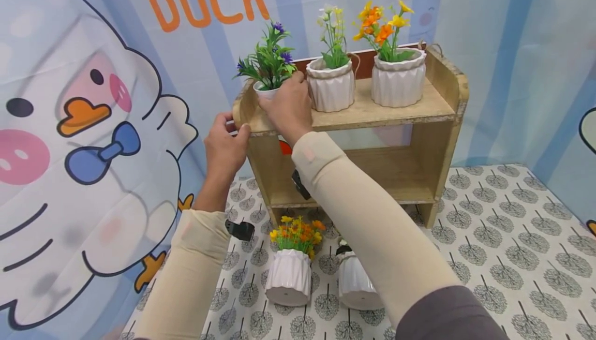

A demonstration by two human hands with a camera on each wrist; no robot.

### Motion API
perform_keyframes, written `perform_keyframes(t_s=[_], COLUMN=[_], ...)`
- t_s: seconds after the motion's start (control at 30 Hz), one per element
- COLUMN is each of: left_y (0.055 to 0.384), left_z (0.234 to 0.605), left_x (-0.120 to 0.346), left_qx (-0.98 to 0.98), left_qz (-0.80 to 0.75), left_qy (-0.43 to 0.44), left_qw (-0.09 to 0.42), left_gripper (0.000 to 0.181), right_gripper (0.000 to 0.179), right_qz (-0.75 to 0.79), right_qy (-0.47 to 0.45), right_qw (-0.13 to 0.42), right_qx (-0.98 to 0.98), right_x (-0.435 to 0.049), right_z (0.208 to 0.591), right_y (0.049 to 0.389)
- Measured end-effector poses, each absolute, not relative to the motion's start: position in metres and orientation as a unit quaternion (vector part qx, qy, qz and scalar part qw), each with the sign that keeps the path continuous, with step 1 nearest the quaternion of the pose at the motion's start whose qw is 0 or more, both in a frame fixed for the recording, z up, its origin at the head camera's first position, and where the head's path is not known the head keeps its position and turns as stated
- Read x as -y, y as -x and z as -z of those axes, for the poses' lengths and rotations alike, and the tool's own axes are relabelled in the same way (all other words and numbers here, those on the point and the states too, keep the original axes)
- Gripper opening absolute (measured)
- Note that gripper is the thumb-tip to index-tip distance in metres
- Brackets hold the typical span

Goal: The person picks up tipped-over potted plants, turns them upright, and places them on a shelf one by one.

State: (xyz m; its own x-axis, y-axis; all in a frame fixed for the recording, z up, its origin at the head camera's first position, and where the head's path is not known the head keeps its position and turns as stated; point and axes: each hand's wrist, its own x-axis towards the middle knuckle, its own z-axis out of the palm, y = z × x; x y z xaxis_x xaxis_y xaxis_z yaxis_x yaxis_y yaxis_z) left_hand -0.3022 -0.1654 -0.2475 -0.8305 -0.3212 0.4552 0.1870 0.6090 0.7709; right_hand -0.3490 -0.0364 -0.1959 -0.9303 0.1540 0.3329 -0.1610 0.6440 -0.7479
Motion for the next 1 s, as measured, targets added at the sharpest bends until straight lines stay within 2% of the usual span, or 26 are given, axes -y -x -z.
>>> perform_keyframes(t_s=[0.4, 0.63, 1.0], left_y=[0.303, 0.303, 0.302], left_z=[0.249, 0.248, 0.248], left_x=[0.164, 0.164, 0.162], left_qx=[0.847, 0.85, 0.85], left_qz=[0.443, 0.443, 0.444], left_qy=[-0.036, -0.039, -0.051], left_qw=[0.293, 0.284, 0.278], left_gripper=[0.037, 0.038, 0.038], right_gripper=[0.088, 0.073, 0.073], right_qz=[-0.417, -0.427, -0.457], right_qy=[-0.012, -0.037, -0.062], right_qw=[0.179, 0.18, 0.177], right_qx=[0.891, 0.885, 0.869], right_x=[0.027, 0.015, -0.004], right_z=[0.196, 0.201, 0.206], right_y=[0.34, 0.331, 0.318])
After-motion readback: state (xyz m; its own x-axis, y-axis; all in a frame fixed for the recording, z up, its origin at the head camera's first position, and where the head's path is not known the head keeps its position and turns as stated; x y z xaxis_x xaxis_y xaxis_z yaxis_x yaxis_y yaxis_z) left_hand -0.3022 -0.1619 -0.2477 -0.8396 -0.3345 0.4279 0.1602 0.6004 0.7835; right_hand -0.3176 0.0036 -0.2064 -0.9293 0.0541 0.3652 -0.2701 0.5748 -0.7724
